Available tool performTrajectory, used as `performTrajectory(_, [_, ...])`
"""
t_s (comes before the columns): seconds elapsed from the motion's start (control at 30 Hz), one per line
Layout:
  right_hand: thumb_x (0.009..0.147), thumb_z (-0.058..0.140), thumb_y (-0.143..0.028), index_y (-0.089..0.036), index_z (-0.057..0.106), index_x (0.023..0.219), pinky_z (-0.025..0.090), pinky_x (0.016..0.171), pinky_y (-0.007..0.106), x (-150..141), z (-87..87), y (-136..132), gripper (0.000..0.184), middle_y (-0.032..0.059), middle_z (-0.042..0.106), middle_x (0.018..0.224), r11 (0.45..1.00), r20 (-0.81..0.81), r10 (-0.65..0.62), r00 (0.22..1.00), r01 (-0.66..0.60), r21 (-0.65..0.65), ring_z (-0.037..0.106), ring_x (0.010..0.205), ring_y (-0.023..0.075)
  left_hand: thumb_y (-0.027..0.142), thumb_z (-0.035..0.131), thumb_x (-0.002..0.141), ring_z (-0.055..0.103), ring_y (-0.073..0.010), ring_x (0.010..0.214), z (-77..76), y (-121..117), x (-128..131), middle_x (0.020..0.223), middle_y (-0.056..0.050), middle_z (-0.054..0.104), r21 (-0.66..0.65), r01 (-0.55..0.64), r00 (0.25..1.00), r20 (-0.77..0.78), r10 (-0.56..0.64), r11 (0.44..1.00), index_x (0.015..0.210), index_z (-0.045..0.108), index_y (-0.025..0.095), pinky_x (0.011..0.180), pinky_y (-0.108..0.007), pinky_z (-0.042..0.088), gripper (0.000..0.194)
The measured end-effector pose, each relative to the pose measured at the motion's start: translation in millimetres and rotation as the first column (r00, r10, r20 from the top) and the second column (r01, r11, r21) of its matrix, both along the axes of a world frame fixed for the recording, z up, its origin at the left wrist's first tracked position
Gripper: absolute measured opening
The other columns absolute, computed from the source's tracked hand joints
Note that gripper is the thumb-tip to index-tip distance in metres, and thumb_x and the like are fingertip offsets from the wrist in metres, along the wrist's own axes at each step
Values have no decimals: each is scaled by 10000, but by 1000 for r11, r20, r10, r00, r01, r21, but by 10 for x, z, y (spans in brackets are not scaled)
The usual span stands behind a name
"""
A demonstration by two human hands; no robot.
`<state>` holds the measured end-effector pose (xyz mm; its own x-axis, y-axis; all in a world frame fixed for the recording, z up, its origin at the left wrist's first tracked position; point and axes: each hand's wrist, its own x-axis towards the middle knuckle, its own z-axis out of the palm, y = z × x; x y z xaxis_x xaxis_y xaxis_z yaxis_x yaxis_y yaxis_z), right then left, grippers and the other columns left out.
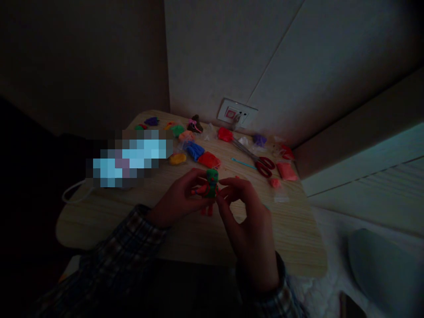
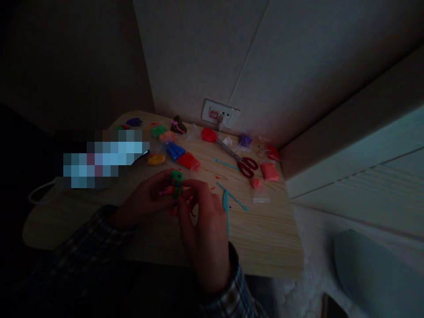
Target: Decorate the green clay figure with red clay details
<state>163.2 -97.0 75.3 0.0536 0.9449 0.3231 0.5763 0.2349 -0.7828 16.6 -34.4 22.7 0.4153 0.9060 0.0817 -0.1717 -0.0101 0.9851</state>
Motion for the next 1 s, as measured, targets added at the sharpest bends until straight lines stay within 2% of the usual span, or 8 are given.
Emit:
performTrajectory(0.1, [888,582,-132,-238,565,1056,481,689,317,7,-6,5,199,-16,667,797,1000,-4,4,1000,-4,3,631,732,167,231,804,672,670,-246,1033,1,4,-6,1045,-36,687,-15,14,1000,13,-14,1000,1082,609,220,881,-365,560,455])
performTrajectory(0.3, [871,596,-101,-225,516,1143,500,694,290,2,-37,17,309,-40,657,794,1000,-68,-9,998,10,11,634,720,144,348,758,762,678,-258,1032,15,12,-35,1039,-51,708,-57,68,995,80,-63,996,1088,624,218,866,-362,553,375])
performTrajectory(0.4, [868,599,-91,-223,508,1156,496,715,297,-4,-61,13,329,-41,651,792,1000,-63,-5,998,5,5,631,733,147,352,774,749,680,-256,1026,15,17,-41,1044,-52,714,-64,62,995,84,-56,996,1083,629,215,864,-354,548,389])
performTrajectory(0.47, [866,603,-90,-222,512,1122,488,707,296,-9,-75,12,302,-38,641,796,1000,-58,0,998,1,11,623,730,146,332,788,730,683,-251,1013,15,20,-39,1035,-49,716,-68,52,996,77,-47,996,1079,628,208,849,-344,549,403])
performTrajectory(0.63, [843,621,-84,-230,507,896,445,642,275,-22,-87,13,193,-40,598,783,998,-2,-14,1000,14,54,575,696,137,292,783,731,697,-235,957,7,26,-28,943,-33,743,-72,51,994,103,-43,996,1054,619,192,803,-319,548,376])
performTrajectory(0.8, [850,610,-73,-234,496,906,430,646,269,-42,-96,-12,206,-48,585,784,998,2,-12,1000,12,60,558,701,133,262,768,739,703,-220,913,20,36,-25,917,-24,750,-55,43,992,119,-36,998,1021,632,190,779,-306,537,321])
performTrajectory(1.0, [860,585,-58,-247,499,939,438,667,265,-101,-141,-95,222,-46,596,820,999,-16,6,1000,-6,31,569,735,133,225,763,713,697,-194,874,49,41,-22,835,8,737,-95,38,986,163,-22,995,973,635,197,754,-279,533,291])
